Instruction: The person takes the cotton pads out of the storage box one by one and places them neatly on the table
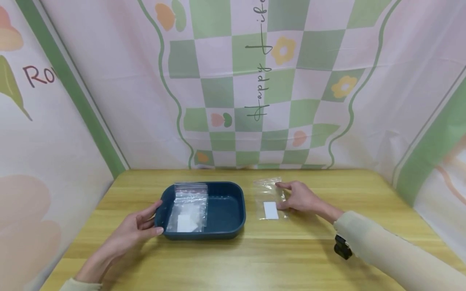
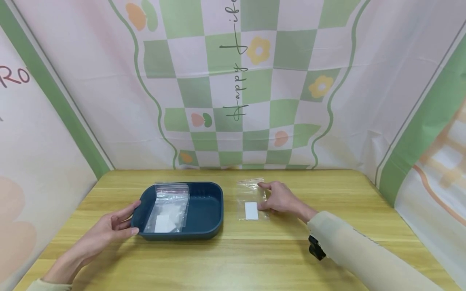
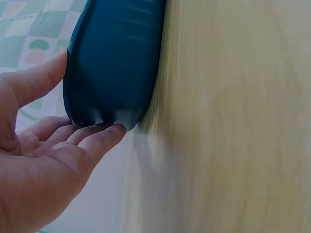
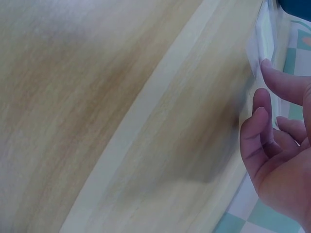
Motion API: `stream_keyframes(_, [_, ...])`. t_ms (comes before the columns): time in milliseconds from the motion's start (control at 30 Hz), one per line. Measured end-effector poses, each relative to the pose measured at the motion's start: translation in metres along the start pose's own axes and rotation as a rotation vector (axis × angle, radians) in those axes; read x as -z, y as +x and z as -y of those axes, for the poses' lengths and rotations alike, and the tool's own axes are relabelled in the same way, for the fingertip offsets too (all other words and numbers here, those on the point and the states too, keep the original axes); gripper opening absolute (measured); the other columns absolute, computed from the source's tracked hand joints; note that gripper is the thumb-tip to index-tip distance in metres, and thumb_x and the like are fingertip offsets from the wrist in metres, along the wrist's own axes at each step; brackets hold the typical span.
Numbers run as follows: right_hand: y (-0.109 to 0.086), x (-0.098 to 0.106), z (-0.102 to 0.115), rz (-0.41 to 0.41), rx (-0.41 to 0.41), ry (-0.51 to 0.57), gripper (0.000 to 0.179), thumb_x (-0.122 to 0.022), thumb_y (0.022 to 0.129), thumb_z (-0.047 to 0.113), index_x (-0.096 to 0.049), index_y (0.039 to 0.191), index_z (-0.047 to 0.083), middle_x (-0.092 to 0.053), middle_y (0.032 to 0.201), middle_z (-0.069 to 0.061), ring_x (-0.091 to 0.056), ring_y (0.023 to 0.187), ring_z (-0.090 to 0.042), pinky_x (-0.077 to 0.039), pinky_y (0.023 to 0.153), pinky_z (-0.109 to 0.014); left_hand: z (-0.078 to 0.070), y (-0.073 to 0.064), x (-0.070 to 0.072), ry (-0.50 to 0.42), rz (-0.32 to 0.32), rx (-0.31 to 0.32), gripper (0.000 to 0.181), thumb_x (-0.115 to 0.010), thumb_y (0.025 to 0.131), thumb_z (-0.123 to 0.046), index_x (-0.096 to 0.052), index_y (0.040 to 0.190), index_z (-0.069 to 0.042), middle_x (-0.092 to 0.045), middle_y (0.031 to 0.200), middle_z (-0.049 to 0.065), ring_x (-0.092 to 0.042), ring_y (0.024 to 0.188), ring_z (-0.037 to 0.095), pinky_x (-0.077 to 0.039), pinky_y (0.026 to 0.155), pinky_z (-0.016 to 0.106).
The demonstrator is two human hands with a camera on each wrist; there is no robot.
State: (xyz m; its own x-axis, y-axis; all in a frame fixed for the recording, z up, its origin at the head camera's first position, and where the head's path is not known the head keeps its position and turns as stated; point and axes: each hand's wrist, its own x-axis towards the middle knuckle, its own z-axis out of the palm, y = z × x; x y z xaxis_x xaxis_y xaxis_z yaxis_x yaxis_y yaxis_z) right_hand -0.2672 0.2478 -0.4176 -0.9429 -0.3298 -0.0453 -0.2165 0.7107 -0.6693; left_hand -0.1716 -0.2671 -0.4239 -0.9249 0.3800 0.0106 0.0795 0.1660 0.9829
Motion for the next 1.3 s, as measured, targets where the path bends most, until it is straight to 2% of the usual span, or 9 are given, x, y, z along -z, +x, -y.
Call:
stream_keyframes(367, [-0.001, 0.004, -0.005, -0.034, 0.024, -0.067, 0.079, -0.092, 0.082, 0.018, -0.055, 0.146, -0.009, -0.057, 0.143, -0.033, -0.057, 0.046, -0.018, -0.054, 0.055, -0.032, -0.001, 0.0, 0.0, -0.006, 0.007, -0.005, 0.084, -0.073, 0.098, -0.002, -0.021, 0.162, 0.009, -0.016, 0.165, 0.032, -0.034, 0.142, 0.057, -0.05, 0.103, 0.028])
stream_keyframes(500, [-0.004, 0.004, -0.005, -0.041, 0.07, -0.097, 0.073, -0.09, 0.084, 0.021, -0.059, 0.143, -0.008, -0.058, 0.144, -0.029, -0.071, 0.078, -0.033, -0.059, 0.088, -0.048, -0.001, 0.0, 0.0, -0.011, 0.004, -0.006, 0.083, -0.073, 0.098, 0.0, -0.021, 0.162, 0.009, -0.016, 0.165, 0.031, -0.035, 0.142, 0.056, -0.05, 0.102, 0.027])
stream_keyframes(600, [-0.006, 0.003, -0.003, -0.018, 0.114, -0.095, 0.066, -0.087, 0.087, 0.018, -0.06, 0.141, -0.007, -0.057, 0.147, -0.027, -0.066, 0.112, -0.047, -0.046, 0.108, -0.062, 0.0, 0.0, -0.001, -0.017, 0.005, -0.003, 0.083, -0.072, 0.098, 0.0, -0.021, 0.162, 0.009, -0.016, 0.165, 0.031, -0.034, 0.142, 0.057, -0.05, 0.102, 0.028])
stream_keyframes(767, [-0.007, 0.002, -0.002, 0.018, 0.158, -0.131, 0.058, -0.086, 0.088, 0.015, -0.065, 0.137, -0.007, -0.059, 0.144, -0.025, -0.049, 0.138, -0.051, -0.034, 0.115, -0.067, -0.001, 0.0, -0.001, -0.012, 0.003, 0.003, 0.084, -0.073, 0.098, -0.002, -0.021, 0.162, 0.008, -0.016, 0.165, 0.033, -0.034, 0.142, 0.057, -0.051, 0.102, 0.028])
stream_keyframes(933, [-0.01, 0.001, -0.005, 0.028, 0.134, -0.118, 0.057, -0.086, 0.088, 0.015, -0.066, 0.136, -0.008, -0.062, 0.141, -0.026, -0.072, 0.085, -0.038, -0.059, 0.089, -0.052, 0.0, 0.0, 0.0, -0.006, 0.004, 0.009, 0.084, -0.074, 0.098, -0.002, -0.021, 0.163, 0.008, -0.015, 0.166, 0.03, -0.033, 0.143, 0.056, -0.05, 0.102, 0.026])
stream_keyframes(1033, [-0.011, 0.002, -0.007, 0.041, 0.112, -0.068, 0.058, -0.086, 0.088, 0.014, -0.064, 0.137, -0.009, -0.06, 0.142, -0.028, -0.054, 0.045, -0.02, -0.055, 0.053, -0.033, 0.0, 0.0, 0.0, -0.01, 0.006, 0.008, 0.084, -0.073, 0.098, -0.002, -0.021, 0.163, 0.008, -0.014, 0.166, 0.03, -0.033, 0.143, 0.056, -0.05, 0.103, 0.028])
stream_keyframes(1133, [-0.012, 0.002, -0.007, 0.042, 0.106, -0.042, 0.059, -0.086, 0.089, 0.012, -0.063, 0.138, -0.009, -0.059, 0.143, -0.03, -0.046, 0.038, -0.013, -0.049, 0.04, -0.03, 0.0, 0.0, 0.0, -0.009, 0.007, 0.01, 0.083, -0.073, 0.098, -0.002, -0.021, 0.163, 0.008, -0.014, 0.166, 0.031, -0.033, 0.143, 0.056, -0.05, 0.103, 0.029])
stream_keyframes(1233, [-0.013, 0.002, -0.003, 0.009, 0.137, -0.077, 0.057, -0.086, 0.087, 0.013, -0.065, 0.136, -0.009, -0.061, 0.141, -0.027, -0.073, 0.073, -0.031, -0.064, 0.073, -0.044, -0.001, 0.0, -0.001, -0.008, 0.005, 0.017, 0.083, -0.073, 0.098, -0.002, -0.021, 0.163, 0.008, -0.014, 0.166, 0.031, -0.032, 0.144, 0.056, -0.05, 0.104, 0.03])
stream_keyframes(1300, [-0.013, 0.003, 0.0, -0.022, 0.143, -0.073, 0.055, -0.085, 0.087, 0.011, -0.066, 0.135, -0.008, -0.062, 0.14, -0.027, -0.072, 0.071, -0.029, -0.063, 0.072, -0.042, -0.001, 0.0, -0.001, -0.007, 0.004, 0.022, 0.084, -0.073, 0.098, -0.002, -0.022, 0.163, 0.008, -0.014, 0.166, 0.031, -0.031, 0.144, 0.056, -0.05, 0.104, 0.03])
